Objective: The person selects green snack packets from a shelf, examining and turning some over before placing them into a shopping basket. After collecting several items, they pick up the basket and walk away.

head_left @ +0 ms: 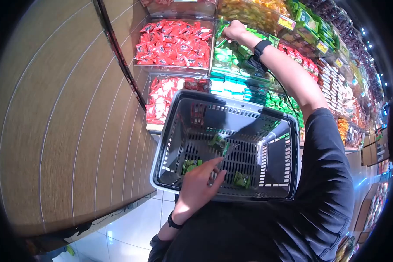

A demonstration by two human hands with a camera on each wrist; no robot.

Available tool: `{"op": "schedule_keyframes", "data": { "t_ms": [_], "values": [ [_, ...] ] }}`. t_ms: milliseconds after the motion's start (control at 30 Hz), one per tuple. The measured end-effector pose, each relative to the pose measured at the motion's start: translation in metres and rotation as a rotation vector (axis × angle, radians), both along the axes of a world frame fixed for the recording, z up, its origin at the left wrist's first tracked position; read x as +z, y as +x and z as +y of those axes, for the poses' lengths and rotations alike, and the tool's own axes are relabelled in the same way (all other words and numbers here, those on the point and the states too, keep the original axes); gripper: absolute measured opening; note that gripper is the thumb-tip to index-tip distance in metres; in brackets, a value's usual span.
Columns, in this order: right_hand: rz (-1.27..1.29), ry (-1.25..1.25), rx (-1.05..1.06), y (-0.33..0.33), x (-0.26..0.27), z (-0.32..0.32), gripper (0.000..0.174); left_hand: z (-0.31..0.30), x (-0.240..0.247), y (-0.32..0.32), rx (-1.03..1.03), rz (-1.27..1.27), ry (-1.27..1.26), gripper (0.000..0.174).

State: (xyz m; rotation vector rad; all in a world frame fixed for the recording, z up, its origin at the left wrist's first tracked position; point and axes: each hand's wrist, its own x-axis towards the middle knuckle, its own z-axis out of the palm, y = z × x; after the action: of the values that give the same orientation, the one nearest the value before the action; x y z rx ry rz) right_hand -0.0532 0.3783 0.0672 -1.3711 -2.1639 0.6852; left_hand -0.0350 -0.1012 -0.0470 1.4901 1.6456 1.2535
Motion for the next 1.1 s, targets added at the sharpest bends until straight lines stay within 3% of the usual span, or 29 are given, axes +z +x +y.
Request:
{"op": "schedule_keyframes", "data": {
  "t_ms": [233, 533, 733, 800, 867, 933, 1000, 1067, 1100],
  "values": [
    [-0.131, 0.17, -0.02, -0.006, -0.02, 0.011, 0.017, 0.0, -0.005, -0.001, 0.016, 0.013, 0.079, 0.036],
    [-0.176, 0.132, 0.017, -0.01, -0.028, 0.027, 0.012, 0.001, -0.004, -0.001, 0.007, 0.044, 0.094, 0.035],
    [-0.305, 0.446, -0.029, -0.007, -0.034, 0.019, 0.027, 0.0, -0.003, 0.002, 0.005, 0.041, 0.093, 0.035],
    [-0.237, 0.259, 0.019, 0.006, -0.011, 0.0, 0.038, -0.001, -0.004, 0.002, 0.047, 0.033, 0.117, 0.031],
    [-0.162, 0.713, -0.023, 0.019, -0.011, -0.007, 0.043, -0.002, -0.001, 0.0, 0.054, 0.028, 0.111, 0.026],
    [-0.099, 0.906, 0.146, 0.041, 0.006, -0.045, 0.04, -0.005, -0.004, -0.002, 0.052, 0.006, 0.073, 0.021],
    [-0.158, 0.546, 0.421, 0.063, 0.016, -0.092, 0.033, -0.008, -0.012, -0.007, -0.098, 0.109, 0.15, 0.012],
    [-0.278, -0.013, 0.637, 0.086, 0.023, -0.187, 0.029, -0.011, -0.011, -0.007, -0.198, 0.02, 0.126, 0.009],
    [-0.33, -0.227, 0.695, 0.099, -0.003, -0.211, 0.025, -0.012, -0.013, -0.009, -0.298, 0.023, 0.175, 0.013]
  ]
}}
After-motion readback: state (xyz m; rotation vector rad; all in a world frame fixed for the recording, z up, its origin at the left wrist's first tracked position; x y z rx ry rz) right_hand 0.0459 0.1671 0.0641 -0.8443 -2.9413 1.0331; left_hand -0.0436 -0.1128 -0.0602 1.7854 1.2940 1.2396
